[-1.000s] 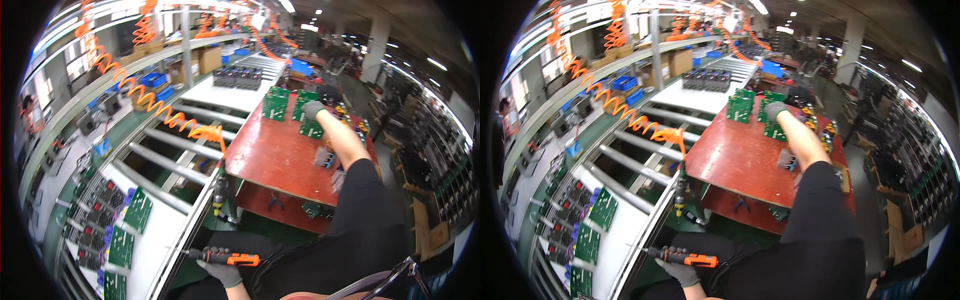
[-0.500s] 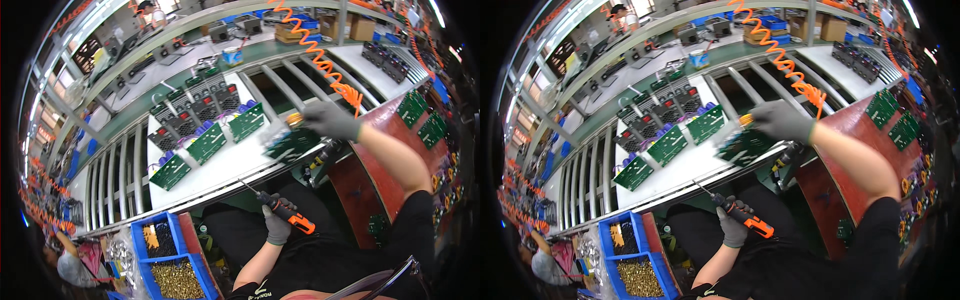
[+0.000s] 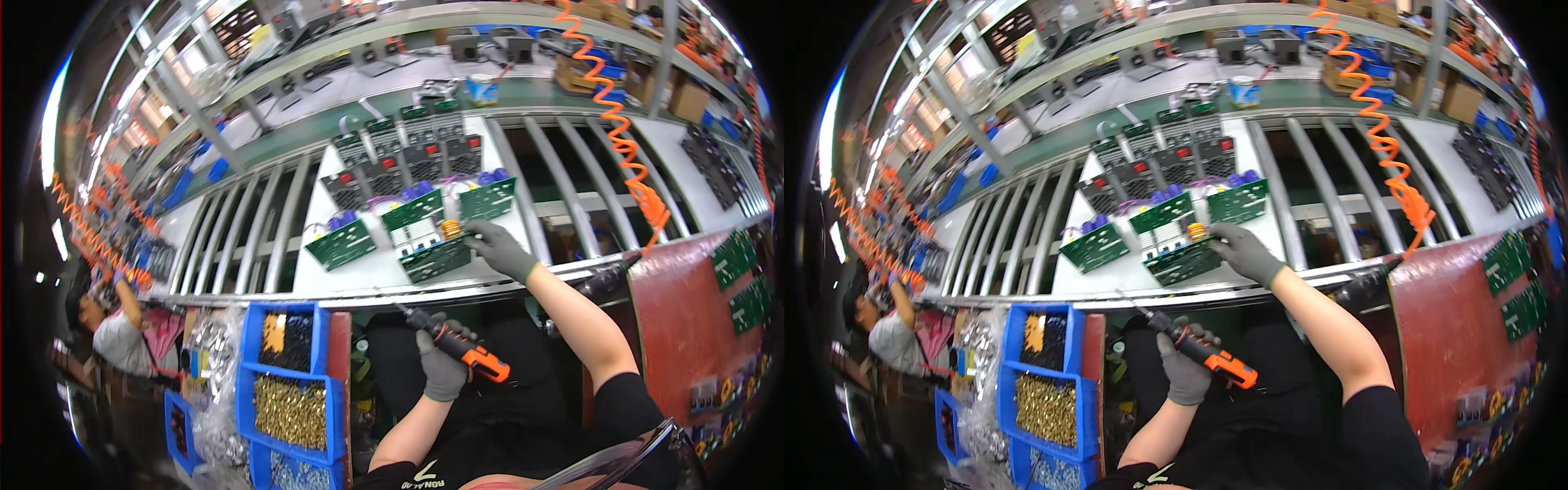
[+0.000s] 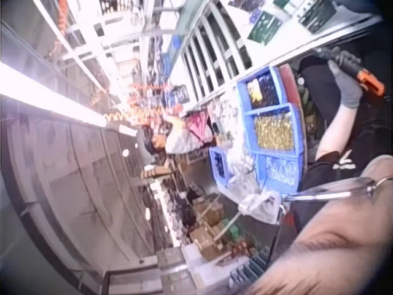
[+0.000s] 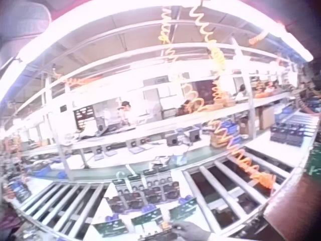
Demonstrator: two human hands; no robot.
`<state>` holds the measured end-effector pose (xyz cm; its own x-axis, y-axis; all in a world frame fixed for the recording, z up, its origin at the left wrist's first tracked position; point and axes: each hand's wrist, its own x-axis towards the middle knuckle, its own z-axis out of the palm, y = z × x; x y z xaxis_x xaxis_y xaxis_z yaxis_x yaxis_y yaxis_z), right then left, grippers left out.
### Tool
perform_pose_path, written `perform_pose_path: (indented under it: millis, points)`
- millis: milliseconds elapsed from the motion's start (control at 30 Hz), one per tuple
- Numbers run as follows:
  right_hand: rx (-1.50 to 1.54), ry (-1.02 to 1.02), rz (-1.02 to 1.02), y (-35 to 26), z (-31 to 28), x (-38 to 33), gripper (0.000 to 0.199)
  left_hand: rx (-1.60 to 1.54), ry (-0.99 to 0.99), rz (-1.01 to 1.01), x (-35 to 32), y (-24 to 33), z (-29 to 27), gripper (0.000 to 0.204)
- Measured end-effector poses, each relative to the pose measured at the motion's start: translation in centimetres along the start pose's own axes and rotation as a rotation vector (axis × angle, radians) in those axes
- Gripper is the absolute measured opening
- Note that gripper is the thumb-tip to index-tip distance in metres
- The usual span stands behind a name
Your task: The person assembles electronic circuit boards by hand, securing them with screws using an electric screwdriver and a manual screwdriver, then tests them with power supplies.
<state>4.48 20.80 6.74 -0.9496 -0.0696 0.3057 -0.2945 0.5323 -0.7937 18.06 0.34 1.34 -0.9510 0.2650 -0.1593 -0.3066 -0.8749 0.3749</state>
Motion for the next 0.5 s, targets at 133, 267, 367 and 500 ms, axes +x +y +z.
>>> perform_pose_path:
  millis: [133, 267, 367, 500]
  points:
    - [-0.145, -0.087, 0.010, -4.6, -0.9, -7.0, 0.053, -0.002, -0.035, 0.074, 0.4, 1.2, 2.0, 0.056]
    - [0.427, -0.535, 0.136, -6.2, 3.6, -14.4, 0.077, 0.567, -0.050, 0.421, -1.6, 2.5, 3.4, 0.056]
    - [0.897, -0.643, 0.399, -5.4, 6.3, -16.9, 0.081, 1.129, -0.065, 0.357, -3.5, 5.2, 4.4, 0.042]
    - [1.341, -0.821, 0.577, -5.1, 5.7, -19.0, 0.072, 2.134, 0.091, 0.151, -4.7, 16.6, 3.6, 0.038]
